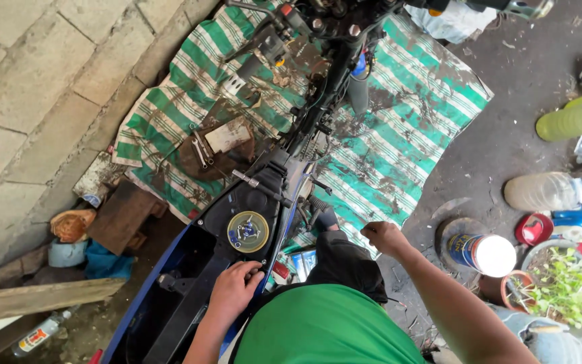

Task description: Repairing the electrical wiring and components under the seat of a motorcycle

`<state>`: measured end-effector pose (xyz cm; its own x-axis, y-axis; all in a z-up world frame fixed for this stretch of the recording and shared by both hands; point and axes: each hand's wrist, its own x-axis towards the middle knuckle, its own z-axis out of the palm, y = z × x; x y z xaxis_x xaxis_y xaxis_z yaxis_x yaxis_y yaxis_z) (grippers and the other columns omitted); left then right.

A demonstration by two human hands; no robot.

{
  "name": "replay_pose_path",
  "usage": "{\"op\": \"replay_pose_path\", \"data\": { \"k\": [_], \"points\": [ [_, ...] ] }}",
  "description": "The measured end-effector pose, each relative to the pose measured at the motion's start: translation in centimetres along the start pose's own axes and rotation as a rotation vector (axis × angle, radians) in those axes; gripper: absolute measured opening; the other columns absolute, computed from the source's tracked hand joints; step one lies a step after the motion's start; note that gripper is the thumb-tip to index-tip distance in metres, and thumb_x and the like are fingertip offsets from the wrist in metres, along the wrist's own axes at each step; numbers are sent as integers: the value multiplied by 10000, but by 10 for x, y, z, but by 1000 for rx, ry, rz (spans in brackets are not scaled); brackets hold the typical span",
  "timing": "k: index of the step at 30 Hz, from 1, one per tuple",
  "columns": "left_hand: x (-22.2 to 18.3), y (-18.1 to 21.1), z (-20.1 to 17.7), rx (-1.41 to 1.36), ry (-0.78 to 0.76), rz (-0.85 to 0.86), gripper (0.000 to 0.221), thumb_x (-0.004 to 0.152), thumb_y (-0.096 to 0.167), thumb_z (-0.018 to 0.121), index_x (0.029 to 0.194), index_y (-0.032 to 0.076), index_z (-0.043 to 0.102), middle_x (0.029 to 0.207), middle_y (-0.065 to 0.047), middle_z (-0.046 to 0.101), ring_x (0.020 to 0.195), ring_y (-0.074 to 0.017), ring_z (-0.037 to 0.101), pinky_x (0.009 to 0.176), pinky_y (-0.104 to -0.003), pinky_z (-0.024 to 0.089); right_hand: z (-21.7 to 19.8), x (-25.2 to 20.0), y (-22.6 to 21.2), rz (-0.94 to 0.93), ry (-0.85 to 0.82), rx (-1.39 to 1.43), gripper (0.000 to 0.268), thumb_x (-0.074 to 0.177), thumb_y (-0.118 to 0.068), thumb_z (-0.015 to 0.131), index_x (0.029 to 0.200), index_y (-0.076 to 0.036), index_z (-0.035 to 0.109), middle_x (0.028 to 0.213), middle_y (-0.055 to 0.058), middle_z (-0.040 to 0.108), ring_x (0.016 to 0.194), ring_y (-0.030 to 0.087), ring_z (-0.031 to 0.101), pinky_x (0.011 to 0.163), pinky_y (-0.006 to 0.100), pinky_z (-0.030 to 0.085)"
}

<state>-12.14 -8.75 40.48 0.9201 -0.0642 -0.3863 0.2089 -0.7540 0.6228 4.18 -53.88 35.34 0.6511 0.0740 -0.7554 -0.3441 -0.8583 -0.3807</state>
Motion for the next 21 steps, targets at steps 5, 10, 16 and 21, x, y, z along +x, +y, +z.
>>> {"op": "replay_pose_path", "data": {
  "k": [5, 10, 16, 21],
  "points": [
    [-3, 5, -11, 16, -15, -19, 334, 997, 428, 702, 1236, 223, 814, 1126, 7, 840, 1033, -225, 809, 943, -427, 599, 19, 35, 67, 112, -31, -256, 392, 1019, -208, 601, 1304, -293, 858, 1286, 22, 855, 1126, 254, 816, 942, 397, 656],
    [-16, -3, -13, 7, 12, -36, 326, 973, 429, 713, 1209, 237, 830, 1107, 20, 861, 1038, -206, 816, 964, -400, 598, 39, 54, 148, 32, -190, -769, 448, 1082, -44, 595, 1494, -198, 683, 1366, 44, 795, 1163, 236, 810, 882, 345, 711],
    [-24, -7, -22, 1, -7, -123, 352, 992, 455, 677, 1254, 269, 821, 1111, 55, 850, 1030, -188, 813, 905, -400, 612, 24, 37, 113, 449, -169, -94, 361, 1129, -30, 537, 1295, -176, 823, 1034, 103, 862, 829, 228, 824, 619, 332, 707],
    [-29, -14, -17, -23, 62, -95, 389, 981, 467, 674, 1251, 234, 828, 1145, 8, 859, 1058, -209, 816, 936, -409, 601, 22, 63, 67, 158, -8, -187, 437, 1036, -136, 506, 1312, -235, 829, 1206, 150, 842, 873, 307, 805, 648, 425, 607]
  ]
}}
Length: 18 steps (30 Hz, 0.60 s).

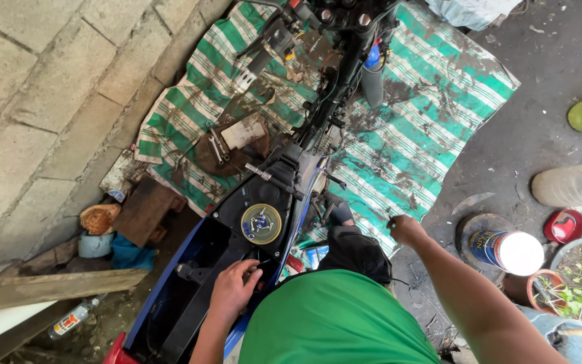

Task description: Repairing the electrical wiring and components under the seat of a motorcycle

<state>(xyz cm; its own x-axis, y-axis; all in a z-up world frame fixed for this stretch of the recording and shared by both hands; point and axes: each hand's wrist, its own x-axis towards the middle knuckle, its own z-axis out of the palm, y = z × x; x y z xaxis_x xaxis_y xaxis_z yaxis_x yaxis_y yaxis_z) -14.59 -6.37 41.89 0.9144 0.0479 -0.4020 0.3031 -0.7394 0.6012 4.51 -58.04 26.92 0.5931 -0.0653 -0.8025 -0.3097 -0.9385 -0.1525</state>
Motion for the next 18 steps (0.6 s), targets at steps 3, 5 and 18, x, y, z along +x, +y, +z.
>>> {"op": "replay_pose_path", "data": {
  "k": [3, 5, 18],
  "points": [
    [-11, -2, 4, -36, 36, 1, 382, 973, 451, 696, 1231, 204, 832, 1141, -19, 867, 1058, -204, 828, 980, -377, 596, -23, -26, -66, -76, 23, 52, 392, 1086, -311, 536, 1359, -155, 770, 1336, 159, 807, 1149, 389, 769, 878, 508, 596],
    [-19, -3, 8, -34, 36, -49, 377, 971, 440, 705, 1241, 207, 831, 1154, -25, 868, 1066, -209, 831, 983, -381, 597, -17, -15, -94, -207, 59, 75, 407, 1022, -259, 546, 1327, -140, 789, 1309, 155, 818, 1150, 399, 770, 888, 518, 589],
    [-97, -37, 52, -169, 229, -266, 332, 957, 372, 795, 1234, 192, 832, 1086, -10, 867, 960, -205, 809, 931, -355, 609, 39, 0, -344, -818, 323, -184, 235, 922, -262, 669, 1054, -75, 719, 1026, 195, 737, 960, 510, 730, 791, 650, 567]
  ]
}}
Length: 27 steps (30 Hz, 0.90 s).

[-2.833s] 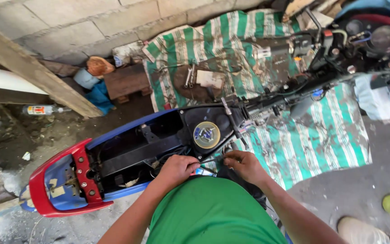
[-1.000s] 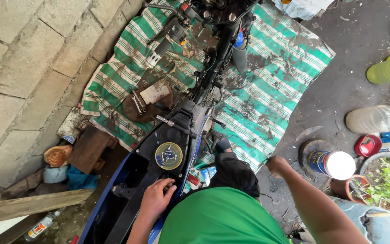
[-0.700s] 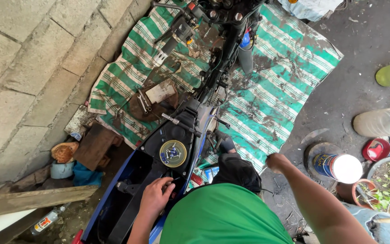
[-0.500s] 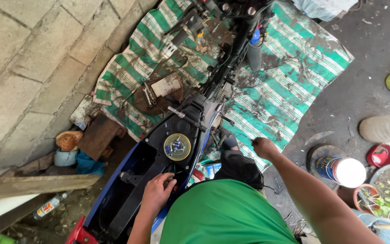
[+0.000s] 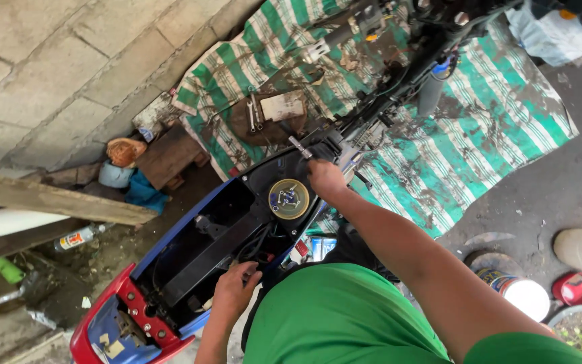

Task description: Repairing the electrical wiring and components under the seat of a motorcycle

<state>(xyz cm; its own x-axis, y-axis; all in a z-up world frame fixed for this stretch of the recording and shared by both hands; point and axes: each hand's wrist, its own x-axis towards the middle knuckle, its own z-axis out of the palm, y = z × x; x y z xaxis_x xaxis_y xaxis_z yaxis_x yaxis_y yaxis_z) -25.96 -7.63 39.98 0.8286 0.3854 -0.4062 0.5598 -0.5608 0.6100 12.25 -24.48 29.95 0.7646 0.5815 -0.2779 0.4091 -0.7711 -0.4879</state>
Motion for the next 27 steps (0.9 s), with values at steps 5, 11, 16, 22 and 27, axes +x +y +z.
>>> {"op": "replay_pose_path", "data": {
  "k": [5, 11, 16, 22, 27],
  "points": [
    [-37, 4, -7, -103, 36, -180, 351, 963, 372, 788, 1245, 170, 838, 1154, 1, 879, 947, -177, 837, 937, -351, 638, 10, 17, -15, -36, -93, -48, 212, 901, -203, 672, 1086, -114, 727, 1140, 157, 751, 1061, 486, 732, 817, 636, 579],
    [-63, -10, 12, -162, 22, -357, 346, 947, 402, 767, 1227, 217, 855, 1143, 58, 890, 982, -139, 826, 937, -323, 602, 24, 19, -10, -74, -129, -129, 244, 926, -207, 664, 1130, -110, 758, 1147, 175, 722, 1033, 495, 723, 800, 642, 592],
    [-55, -12, 31, -157, 22, -326, 387, 947, 438, 765, 1261, 227, 849, 1187, 39, 886, 1017, -159, 827, 970, -336, 599, 23, 11, -13, -91, -157, -170, 180, 1028, -192, 619, 1113, -103, 751, 1073, 138, 672, 978, 468, 707, 697, 643, 588],
    [-30, 11, 26, -246, -47, -280, 360, 947, 354, 774, 1245, 164, 844, 1151, 1, 890, 1001, -171, 829, 953, -332, 626, 19, 10, -8, -40, -151, -92, 332, 981, -236, 653, 1278, -165, 783, 1145, 131, 696, 1054, 458, 709, 772, 627, 592],
    [-10, 21, 15, -147, -153, -253, 395, 973, 418, 747, 1292, 199, 830, 1186, -8, 875, 1016, -186, 813, 1012, -343, 595, -8, -9, -3, -80, -118, -38, 271, 991, -147, 674, 1226, -92, 796, 1130, 138, 764, 1030, 427, 744, 778, 607, 630]
  ]
}}
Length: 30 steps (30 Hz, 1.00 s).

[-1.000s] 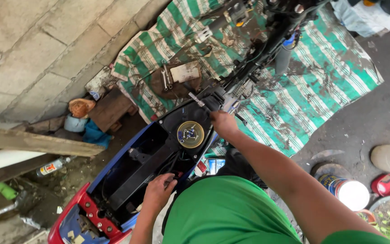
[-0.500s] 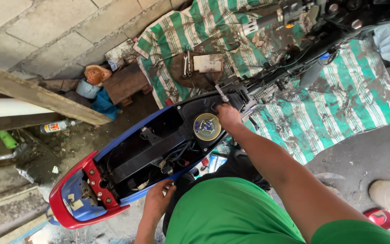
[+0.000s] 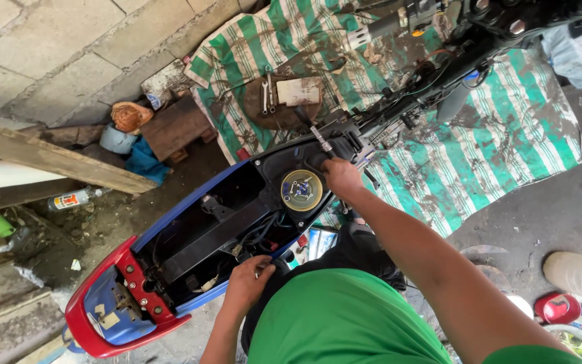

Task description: Repairing the electrical wiring and components under the seat of a motorcycle

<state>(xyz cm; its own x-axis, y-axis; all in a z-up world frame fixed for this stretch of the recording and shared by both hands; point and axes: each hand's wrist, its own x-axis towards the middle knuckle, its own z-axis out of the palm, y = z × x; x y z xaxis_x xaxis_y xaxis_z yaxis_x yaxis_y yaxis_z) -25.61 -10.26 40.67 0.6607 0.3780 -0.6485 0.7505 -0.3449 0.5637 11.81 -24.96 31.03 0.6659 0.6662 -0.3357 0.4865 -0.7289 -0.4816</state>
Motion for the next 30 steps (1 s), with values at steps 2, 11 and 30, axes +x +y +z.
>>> {"op": "replay_pose_path", "data": {
  "k": [2, 11, 30],
  "points": [
    [8, 6, 0, 11, -7, 41, 397, 965, 412, 753, 1287, 194, 832, 1169, -20, 882, 1013, -193, 824, 1005, -345, 606, -3, -7, 7, -36, 59, 22, 248, 992, -145, 659, 1179, -91, 812, 1101, 129, 784, 1005, 402, 753, 769, 577, 641],
    [44, 6, -9, 156, -62, 231, 458, 938, 497, 710, 1286, 224, 826, 1198, -3, 891, 1040, -187, 849, 1013, -363, 589, -63, -101, 74, 146, 232, 284, 262, 1030, -252, 695, 1203, -118, 839, 1156, 78, 841, 979, 320, 792, 893, 481, 605],
    [72, 227, 128, 217, -102, 116, 440, 929, 518, 795, 1237, 204, 822, 1207, -26, 894, 1097, -247, 851, 975, -414, 616, -45, -195, 535, -6, -735, -567, 503, 986, -83, 783, 1456, -216, 667, 1457, 8, 684, 1405, 285, 597, 884, 407, 676]
  ]
}}
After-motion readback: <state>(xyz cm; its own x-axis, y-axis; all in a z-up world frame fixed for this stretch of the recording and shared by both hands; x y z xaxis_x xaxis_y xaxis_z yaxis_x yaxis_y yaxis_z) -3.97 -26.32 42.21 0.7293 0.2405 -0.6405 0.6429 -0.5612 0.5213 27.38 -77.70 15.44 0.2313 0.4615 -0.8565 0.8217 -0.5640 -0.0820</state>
